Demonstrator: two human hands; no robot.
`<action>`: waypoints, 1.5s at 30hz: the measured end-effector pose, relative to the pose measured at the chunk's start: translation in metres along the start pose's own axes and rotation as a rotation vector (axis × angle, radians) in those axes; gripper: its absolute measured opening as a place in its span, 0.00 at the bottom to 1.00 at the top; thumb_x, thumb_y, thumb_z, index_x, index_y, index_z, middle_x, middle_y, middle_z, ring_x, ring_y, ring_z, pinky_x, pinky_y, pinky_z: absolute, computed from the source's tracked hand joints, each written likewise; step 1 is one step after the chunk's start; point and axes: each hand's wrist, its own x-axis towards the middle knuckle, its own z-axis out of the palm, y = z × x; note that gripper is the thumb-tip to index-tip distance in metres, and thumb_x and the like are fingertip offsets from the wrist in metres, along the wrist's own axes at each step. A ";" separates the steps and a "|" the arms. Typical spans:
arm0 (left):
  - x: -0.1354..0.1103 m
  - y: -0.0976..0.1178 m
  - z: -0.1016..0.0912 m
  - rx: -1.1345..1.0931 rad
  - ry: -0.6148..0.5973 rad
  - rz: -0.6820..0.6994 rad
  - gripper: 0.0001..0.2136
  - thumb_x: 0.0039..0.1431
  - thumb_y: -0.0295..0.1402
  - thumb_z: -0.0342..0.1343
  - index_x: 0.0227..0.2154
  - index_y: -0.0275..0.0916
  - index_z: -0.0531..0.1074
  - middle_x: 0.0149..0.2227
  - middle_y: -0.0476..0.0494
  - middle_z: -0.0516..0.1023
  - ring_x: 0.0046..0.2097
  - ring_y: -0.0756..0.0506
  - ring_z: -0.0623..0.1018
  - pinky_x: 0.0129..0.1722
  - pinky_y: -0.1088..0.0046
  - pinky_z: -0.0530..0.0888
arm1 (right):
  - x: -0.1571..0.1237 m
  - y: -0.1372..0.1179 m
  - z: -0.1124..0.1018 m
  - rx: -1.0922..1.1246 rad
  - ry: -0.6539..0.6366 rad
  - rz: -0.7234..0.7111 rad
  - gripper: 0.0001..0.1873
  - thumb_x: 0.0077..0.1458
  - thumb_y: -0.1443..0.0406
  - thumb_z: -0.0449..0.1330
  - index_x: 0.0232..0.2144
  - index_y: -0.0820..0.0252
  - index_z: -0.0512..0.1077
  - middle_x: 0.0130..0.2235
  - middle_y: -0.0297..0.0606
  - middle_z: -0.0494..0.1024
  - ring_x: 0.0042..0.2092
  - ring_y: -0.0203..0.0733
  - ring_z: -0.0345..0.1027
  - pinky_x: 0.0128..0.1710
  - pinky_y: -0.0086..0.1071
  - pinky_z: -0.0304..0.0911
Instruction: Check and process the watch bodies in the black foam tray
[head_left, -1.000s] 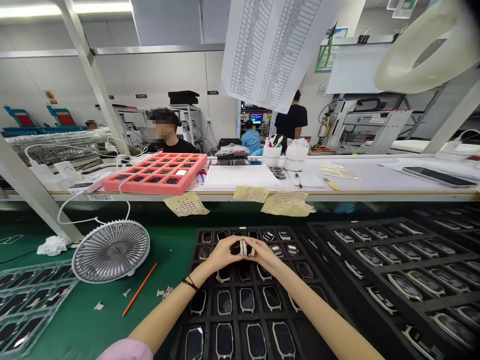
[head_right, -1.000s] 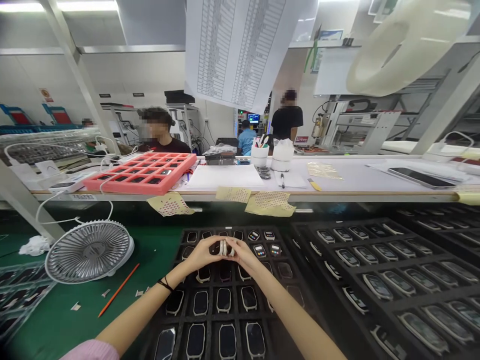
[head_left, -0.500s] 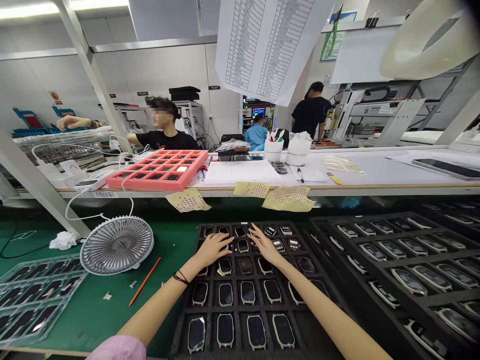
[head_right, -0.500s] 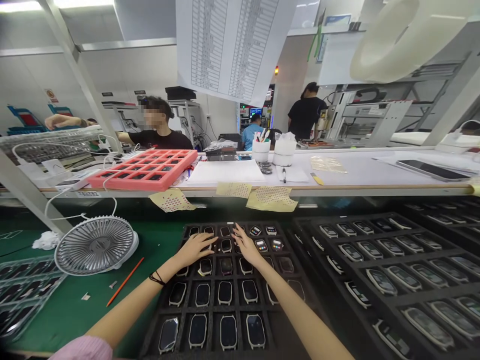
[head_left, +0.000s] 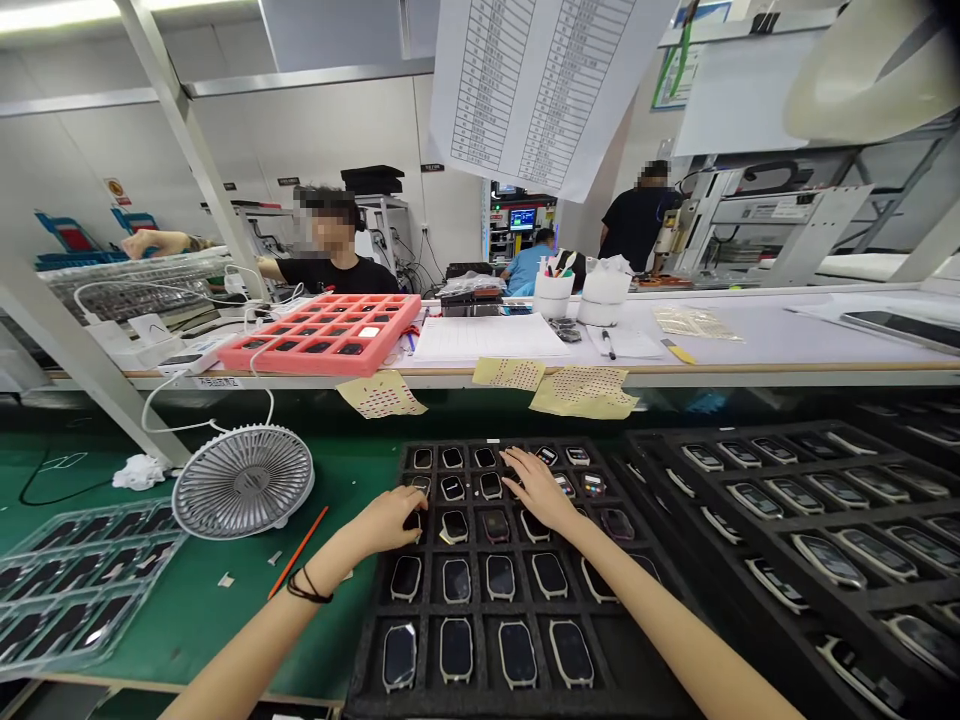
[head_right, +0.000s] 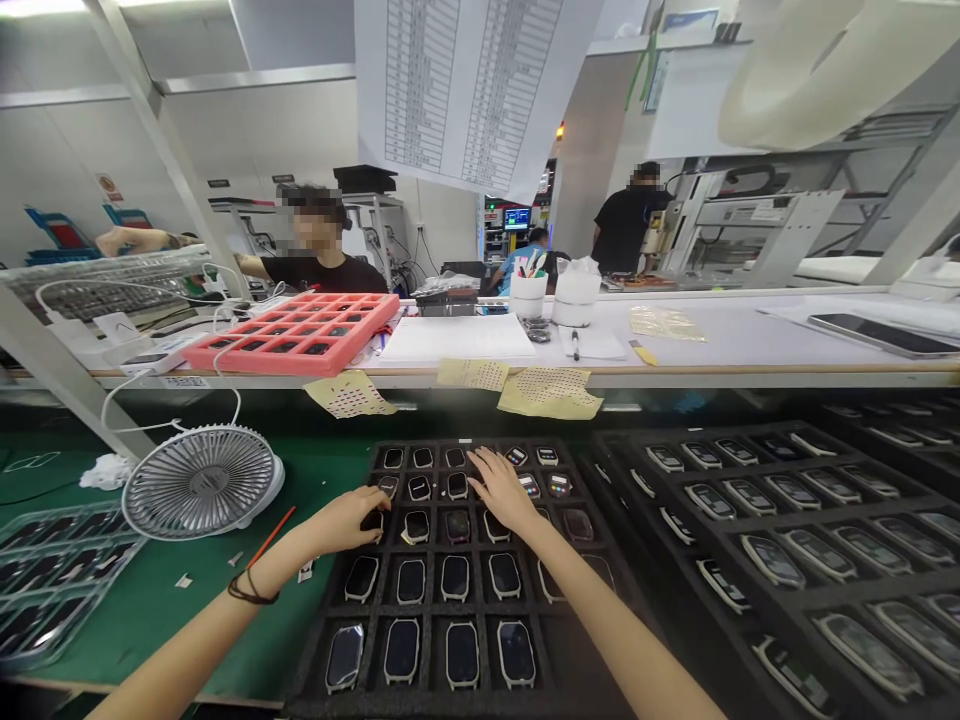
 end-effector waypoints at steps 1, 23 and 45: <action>-0.004 -0.001 -0.001 -0.003 -0.029 -0.011 0.13 0.48 0.28 0.57 0.39 0.40 0.69 0.42 0.45 0.76 0.44 0.41 0.76 0.41 0.69 0.70 | -0.001 0.000 0.000 -0.012 -0.015 -0.018 0.28 0.64 0.54 0.40 0.63 0.55 0.54 0.63 0.45 0.59 0.65 0.46 0.46 0.62 0.48 0.44; 0.015 0.026 0.004 -0.144 0.139 -0.031 0.11 0.50 0.37 0.56 0.35 0.41 0.64 0.35 0.48 0.74 0.36 0.46 0.74 0.35 0.75 0.69 | -0.014 0.017 -0.011 -0.004 -0.051 0.007 0.29 0.65 0.53 0.39 0.65 0.53 0.45 0.65 0.44 0.56 0.66 0.44 0.43 0.63 0.50 0.42; 0.073 0.079 -0.001 -0.433 0.104 0.094 0.18 0.37 0.29 0.67 0.36 0.41 0.77 0.37 0.43 0.79 0.40 0.39 0.76 0.42 0.69 0.68 | -0.053 0.010 -0.039 0.206 0.265 -0.042 0.17 0.63 0.61 0.48 0.51 0.53 0.68 0.50 0.43 0.74 0.54 0.49 0.65 0.57 0.51 0.58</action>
